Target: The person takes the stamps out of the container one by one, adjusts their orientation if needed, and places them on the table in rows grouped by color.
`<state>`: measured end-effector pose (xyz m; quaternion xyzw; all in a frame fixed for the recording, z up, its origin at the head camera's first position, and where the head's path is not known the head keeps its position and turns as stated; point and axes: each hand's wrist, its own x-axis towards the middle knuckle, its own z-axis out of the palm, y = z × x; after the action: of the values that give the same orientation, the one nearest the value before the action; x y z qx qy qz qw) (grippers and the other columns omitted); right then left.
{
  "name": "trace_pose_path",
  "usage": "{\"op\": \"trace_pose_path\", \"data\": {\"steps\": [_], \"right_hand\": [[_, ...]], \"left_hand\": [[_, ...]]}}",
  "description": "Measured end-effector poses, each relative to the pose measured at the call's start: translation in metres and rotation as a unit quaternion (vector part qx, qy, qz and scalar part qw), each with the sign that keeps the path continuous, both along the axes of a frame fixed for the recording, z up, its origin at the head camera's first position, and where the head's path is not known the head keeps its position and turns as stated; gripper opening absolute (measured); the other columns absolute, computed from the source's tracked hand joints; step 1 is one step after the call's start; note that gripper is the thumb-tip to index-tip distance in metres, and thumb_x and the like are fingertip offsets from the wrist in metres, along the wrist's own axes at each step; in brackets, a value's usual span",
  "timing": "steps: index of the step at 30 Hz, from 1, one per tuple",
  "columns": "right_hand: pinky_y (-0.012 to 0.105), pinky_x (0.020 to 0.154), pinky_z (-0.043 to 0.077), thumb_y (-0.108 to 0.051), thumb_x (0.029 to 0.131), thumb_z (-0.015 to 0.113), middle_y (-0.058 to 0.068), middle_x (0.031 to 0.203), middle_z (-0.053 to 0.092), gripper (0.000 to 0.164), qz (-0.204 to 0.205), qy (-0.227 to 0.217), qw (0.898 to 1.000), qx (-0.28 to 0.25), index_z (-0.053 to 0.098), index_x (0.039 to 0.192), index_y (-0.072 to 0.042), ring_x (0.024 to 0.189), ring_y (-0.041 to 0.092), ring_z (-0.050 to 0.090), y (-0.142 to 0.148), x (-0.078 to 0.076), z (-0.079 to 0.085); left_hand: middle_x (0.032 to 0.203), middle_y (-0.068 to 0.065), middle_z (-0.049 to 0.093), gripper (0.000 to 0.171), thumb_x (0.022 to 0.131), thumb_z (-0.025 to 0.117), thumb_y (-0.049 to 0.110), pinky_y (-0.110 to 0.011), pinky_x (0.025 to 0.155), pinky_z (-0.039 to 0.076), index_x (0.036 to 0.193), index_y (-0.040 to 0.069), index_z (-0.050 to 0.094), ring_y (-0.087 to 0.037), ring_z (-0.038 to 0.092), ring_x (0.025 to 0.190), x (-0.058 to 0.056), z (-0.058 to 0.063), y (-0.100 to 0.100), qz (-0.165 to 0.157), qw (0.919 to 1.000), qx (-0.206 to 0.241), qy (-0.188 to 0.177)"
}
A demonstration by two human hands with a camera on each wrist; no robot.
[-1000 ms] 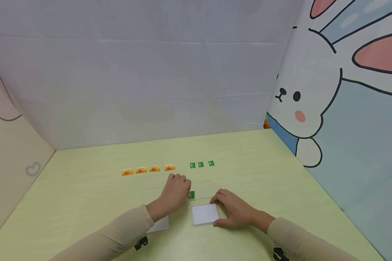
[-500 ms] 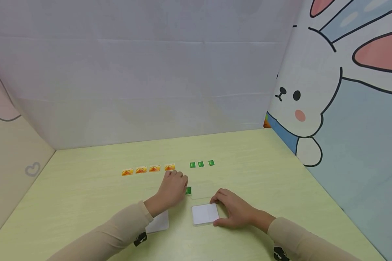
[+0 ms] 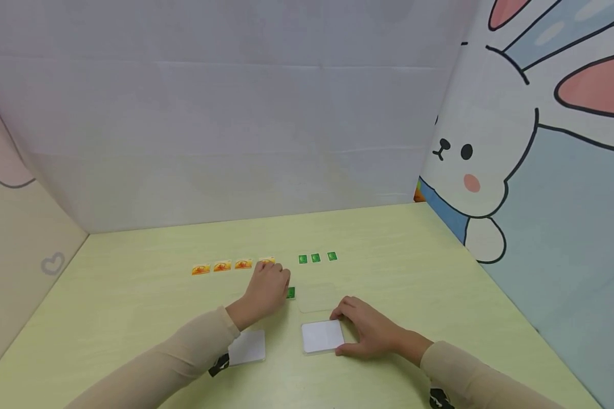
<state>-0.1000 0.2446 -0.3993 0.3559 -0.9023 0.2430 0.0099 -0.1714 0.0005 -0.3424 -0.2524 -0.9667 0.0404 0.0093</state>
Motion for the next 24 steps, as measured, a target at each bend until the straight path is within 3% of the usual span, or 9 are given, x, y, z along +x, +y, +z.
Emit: {"op": "trace_pose_path", "data": {"steps": [11,18,24], "right_hand": [[0.027,0.090,0.048,-0.049,0.080,0.072,-0.009,0.110,0.055,0.048,0.008,0.013,1.000,-0.009,0.058,0.112,-0.016,0.101,0.004,0.049,0.002,0.000,-0.003],[0.028,0.091,0.048,-0.049,0.081,0.071,-0.009,0.111,0.055,0.048,0.004,0.003,1.000,-0.006,0.058,0.113,-0.016,0.102,0.005,0.049,0.001,-0.001,-0.001],[0.029,0.092,0.048,-0.048,0.081,0.072,-0.008,0.111,0.055,0.048,0.001,0.001,1.000,-0.007,0.058,0.113,-0.016,0.102,0.005,0.050,0.001,0.000,0.000]], "left_hand": [[0.080,-0.005,0.061,0.010,0.089,0.058,0.013,-0.036,0.085,0.038,0.087,0.008,0.066,-0.021,0.051,0.079,-0.012,-0.005,0.000,0.006,0.9999,0.003,0.011],[0.085,-0.005,0.061,0.011,0.091,0.059,0.015,-0.037,0.087,0.034,0.095,0.008,0.067,-0.021,0.046,0.082,-0.022,-0.006,0.006,0.027,0.9991,0.005,-0.032],[0.085,-0.005,0.060,0.010,0.092,0.059,0.015,-0.037,0.089,0.034,0.093,0.009,0.066,-0.021,0.046,0.083,-0.030,-0.013,0.008,0.033,0.9991,-0.008,-0.027]]}}
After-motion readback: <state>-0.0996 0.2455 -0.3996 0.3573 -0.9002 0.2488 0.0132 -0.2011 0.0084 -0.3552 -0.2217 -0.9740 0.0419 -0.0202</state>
